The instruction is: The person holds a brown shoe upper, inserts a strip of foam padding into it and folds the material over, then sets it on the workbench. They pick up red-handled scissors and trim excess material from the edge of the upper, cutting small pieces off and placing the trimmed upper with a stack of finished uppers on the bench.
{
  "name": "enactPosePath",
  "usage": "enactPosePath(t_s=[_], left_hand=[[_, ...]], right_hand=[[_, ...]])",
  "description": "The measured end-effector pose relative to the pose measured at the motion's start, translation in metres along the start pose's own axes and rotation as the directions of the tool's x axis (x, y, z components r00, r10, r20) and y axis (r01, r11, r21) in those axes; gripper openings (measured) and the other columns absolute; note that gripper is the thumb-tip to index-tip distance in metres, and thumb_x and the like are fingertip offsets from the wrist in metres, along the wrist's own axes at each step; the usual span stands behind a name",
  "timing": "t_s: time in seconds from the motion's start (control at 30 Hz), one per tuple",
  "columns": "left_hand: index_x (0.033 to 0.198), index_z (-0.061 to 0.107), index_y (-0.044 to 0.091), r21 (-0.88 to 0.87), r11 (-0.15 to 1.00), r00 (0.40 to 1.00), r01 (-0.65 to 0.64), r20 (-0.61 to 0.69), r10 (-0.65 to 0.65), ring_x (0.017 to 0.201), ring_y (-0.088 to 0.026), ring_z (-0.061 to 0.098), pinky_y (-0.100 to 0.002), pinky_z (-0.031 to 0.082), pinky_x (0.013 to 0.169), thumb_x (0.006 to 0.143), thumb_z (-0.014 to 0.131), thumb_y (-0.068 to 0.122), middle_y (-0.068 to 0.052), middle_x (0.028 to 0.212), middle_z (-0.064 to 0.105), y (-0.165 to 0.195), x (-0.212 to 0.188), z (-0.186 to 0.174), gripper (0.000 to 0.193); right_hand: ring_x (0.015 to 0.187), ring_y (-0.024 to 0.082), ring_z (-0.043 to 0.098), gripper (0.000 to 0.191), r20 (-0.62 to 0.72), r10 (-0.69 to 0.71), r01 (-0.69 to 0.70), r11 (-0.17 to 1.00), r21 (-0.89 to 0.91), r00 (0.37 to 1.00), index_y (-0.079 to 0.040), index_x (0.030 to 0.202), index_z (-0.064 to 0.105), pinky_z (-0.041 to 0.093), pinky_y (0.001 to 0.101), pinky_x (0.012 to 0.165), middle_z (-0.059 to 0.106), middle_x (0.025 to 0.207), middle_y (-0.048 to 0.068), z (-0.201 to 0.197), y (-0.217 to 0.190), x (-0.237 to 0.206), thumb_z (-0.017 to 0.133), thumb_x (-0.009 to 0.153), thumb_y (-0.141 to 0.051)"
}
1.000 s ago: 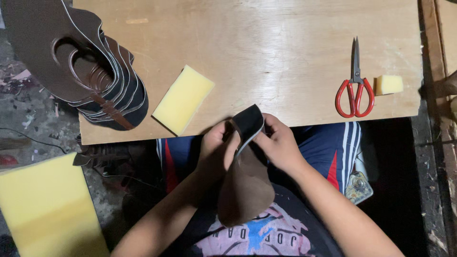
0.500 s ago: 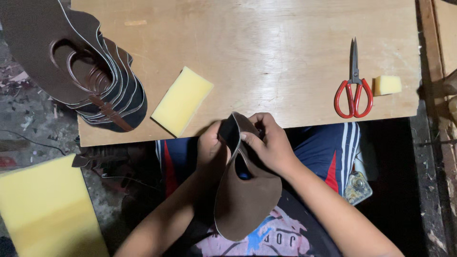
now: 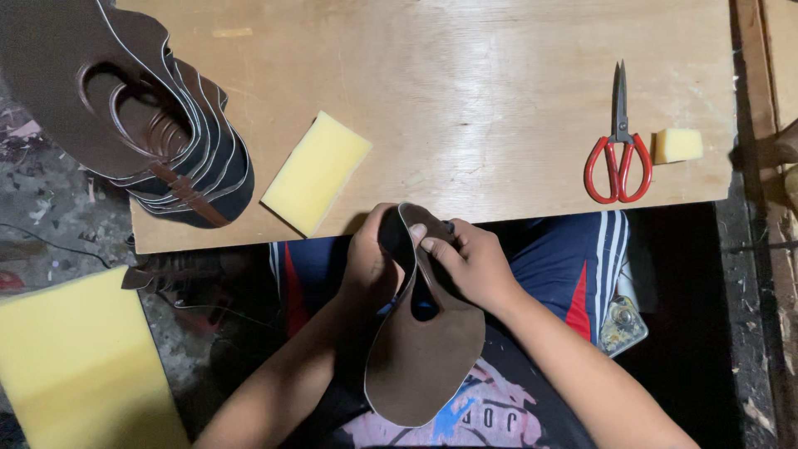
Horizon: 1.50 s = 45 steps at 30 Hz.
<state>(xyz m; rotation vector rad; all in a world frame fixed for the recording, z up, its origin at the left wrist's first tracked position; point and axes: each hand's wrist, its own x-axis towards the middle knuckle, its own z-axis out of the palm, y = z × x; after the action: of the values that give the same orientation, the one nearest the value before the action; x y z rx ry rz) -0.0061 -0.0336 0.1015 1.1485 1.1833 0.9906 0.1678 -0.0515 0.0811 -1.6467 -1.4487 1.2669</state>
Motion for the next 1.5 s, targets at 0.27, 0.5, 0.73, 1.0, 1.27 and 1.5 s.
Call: enactPosePath(t_s=[0.27,0.5,0.73,1.0,1.27,1.5], left_hand=[[0.109,0.064,-0.001,0.027,0.997,0.99,-0.067,-0.124,0.07,0.085,-0.009,0.064,-0.026,0.054,0.076,0.098,0.068,0.015,-0.005,0.091,0.071,-0.006,-0.003,0.004,0.02],[0.11,0.064,-0.001,0.042,0.997,0.991,-0.062,-0.12,0.067,0.084,-0.009,0.064,-0.025,0.054,0.075,0.098,0.071,0.015,-0.004,0.091,0.071,-0.011,-0.009,0.004,0.021],[0.114,0.06,-0.002,0.094,0.994,0.976,-0.048,-0.207,0.067,0.087,-0.011,0.066,-0.027,0.055,0.079,0.091,0.075,0.016,-0.007,0.098,0.072,-0.038,0.003,-0.006,0.033],[0.115,0.064,-0.001,-0.016,0.998,0.979,-0.06,0.195,0.062,0.093,-0.019,0.068,-0.033,0.056,0.083,0.097,0.062,0.019,-0.011,0.103,0.071,-0.032,0.016,-0.017,0.027],[0.109,0.064,0.005,0.566,0.473,0.732,-0.675,0.437,0.522,0.098,-0.027,0.066,-0.049,0.047,0.099,0.096,0.065,0.009,-0.009,0.098,0.068,0.041,-0.004,-0.017,0.013],[0.117,0.062,-0.001,0.424,0.781,0.888,-0.459,0.206,0.41,0.098,-0.019,0.065,-0.027,0.053,0.086,0.094,0.07,0.006,-0.013,0.107,0.066,0.029,-0.002,-0.018,0.025]], right_hand=[[0.064,0.005,0.051,0.02,0.032,0.043,-0.045,0.997,0.065,0.999,0.001,0.092,0.069,0.047,0.0261,0.057,0.062,0.067,0.0,-0.003,0.006,0.006,0.07,0.096,-0.018],[0.061,0.007,0.048,0.02,-0.001,0.031,-0.031,0.999,-0.028,1.0,0.001,0.095,0.069,0.045,0.0278,0.055,0.06,0.064,0.006,0.001,0.001,0.004,0.072,0.095,-0.019],[0.068,0.004,0.057,0.016,0.161,0.083,-0.113,0.977,0.183,0.983,0.001,0.096,0.07,0.051,0.026,0.061,0.067,0.075,-0.002,-0.005,0.005,0.002,0.073,0.09,-0.013],[0.078,0.006,0.065,0.027,0.198,0.1,-0.191,0.831,0.523,0.975,-0.002,0.115,0.067,0.055,0.0241,0.07,0.07,0.092,0.002,-0.016,0.002,0.013,0.062,0.096,-0.021],[0.075,0.007,0.062,0.017,0.048,0.039,-0.055,0.92,0.388,0.998,0.003,0.103,0.071,0.052,0.0239,0.068,0.07,0.086,0.001,-0.006,0.028,0.023,0.067,0.097,-0.012],[0.08,0.005,0.063,0.018,0.075,0.025,-0.051,0.924,0.379,0.997,0.0,0.106,0.074,0.053,0.0231,0.074,0.073,0.088,-0.001,0.005,0.039,0.031,0.061,0.099,-0.011]])
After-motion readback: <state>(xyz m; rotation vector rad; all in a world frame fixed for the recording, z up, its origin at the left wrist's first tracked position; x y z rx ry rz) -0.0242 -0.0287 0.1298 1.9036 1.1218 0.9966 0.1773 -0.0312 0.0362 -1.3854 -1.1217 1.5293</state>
